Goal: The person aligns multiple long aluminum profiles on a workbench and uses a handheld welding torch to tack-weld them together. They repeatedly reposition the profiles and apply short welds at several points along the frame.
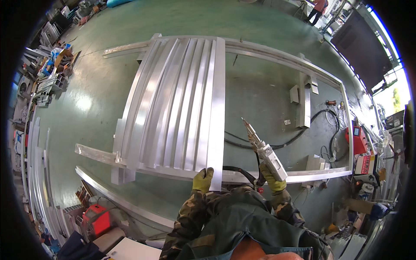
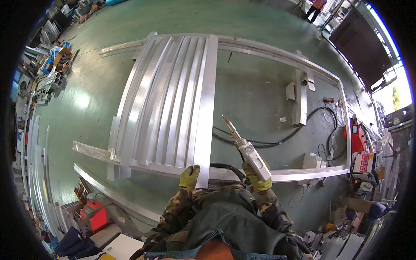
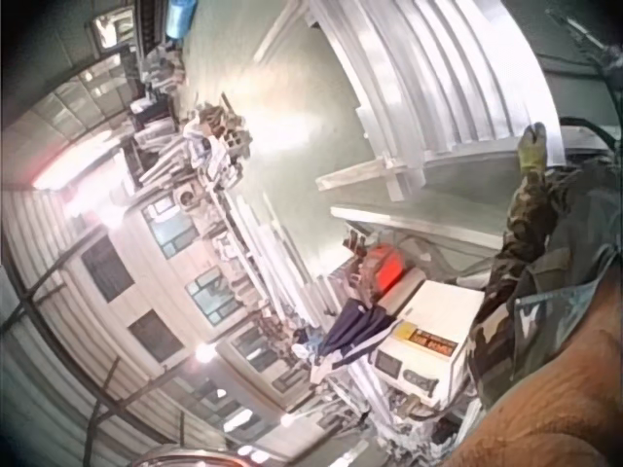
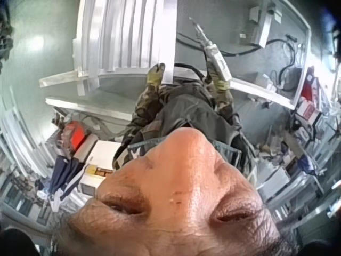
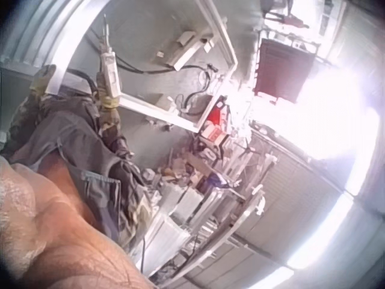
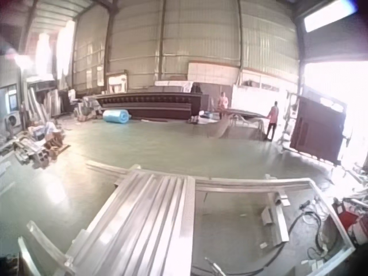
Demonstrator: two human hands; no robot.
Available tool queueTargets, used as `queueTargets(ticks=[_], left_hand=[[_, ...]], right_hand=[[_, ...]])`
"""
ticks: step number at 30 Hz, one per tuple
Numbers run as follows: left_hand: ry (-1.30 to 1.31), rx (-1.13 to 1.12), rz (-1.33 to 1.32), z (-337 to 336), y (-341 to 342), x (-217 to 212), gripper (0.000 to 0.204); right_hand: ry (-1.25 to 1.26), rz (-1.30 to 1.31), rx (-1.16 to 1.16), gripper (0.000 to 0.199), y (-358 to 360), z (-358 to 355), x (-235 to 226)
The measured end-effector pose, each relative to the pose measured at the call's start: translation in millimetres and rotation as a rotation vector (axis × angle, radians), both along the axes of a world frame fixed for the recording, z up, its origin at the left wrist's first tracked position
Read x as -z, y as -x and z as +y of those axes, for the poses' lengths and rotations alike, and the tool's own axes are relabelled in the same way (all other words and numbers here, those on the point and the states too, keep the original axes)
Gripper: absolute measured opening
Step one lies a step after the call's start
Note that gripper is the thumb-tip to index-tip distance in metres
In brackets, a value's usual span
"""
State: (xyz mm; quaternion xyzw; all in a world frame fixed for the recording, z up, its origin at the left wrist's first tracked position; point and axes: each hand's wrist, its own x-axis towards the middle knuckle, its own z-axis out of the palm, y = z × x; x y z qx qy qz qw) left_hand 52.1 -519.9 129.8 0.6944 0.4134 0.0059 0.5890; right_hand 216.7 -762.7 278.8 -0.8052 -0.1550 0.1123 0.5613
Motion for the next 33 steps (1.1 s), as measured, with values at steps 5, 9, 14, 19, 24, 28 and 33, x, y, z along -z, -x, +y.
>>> queueTargets(ticks=[5, 9, 14, 19, 24, 28, 33], left_hand=[[-0.112, 0.12, 0.079, -10.0, -33.2, 11.7, 0.054], [-0.08, 0.053, 0.047, -14.6, -45.6, 33.6, 0.055], [-0.119, 0.111, 0.101, -3.8, -66.1, 45.4, 0.058], [-0.19, 0.147, 0.126, 5.7, -78.4, 55.3, 0.06], [-0.147, 0.096, 0.121, 0.0, -77.8, 62.2, 0.059], [-0.144, 0.079, 0.119, -7.7, -79.5, 76.0, 0.058], [-0.217, 0.106, 0.157, -4.8, -73.0, 92.0, 0.059]], right_hand=[[0.02, 0.012, -0.044, 0.028, -15.4, -12.4, 12.5], [-0.06, 0.021, -0.056, 0.028, -18.8, -5.5, 4.5], [-0.052, 0.01, -0.051, 0.029, -23.1, -8.8, 8.7], [-0.034, 0.075, -0.036, 0.029, -24.3, -10.9, 15.9], [0.008, 0.056, -0.052, 0.031, -23.8, -7.9, 19.6], [0.045, 0.177, -0.036, 0.031, -29.2, -30.3, 58.7], [0.082, 0.06, -0.063, 0.032, -28.0, -4.9, 24.6]])
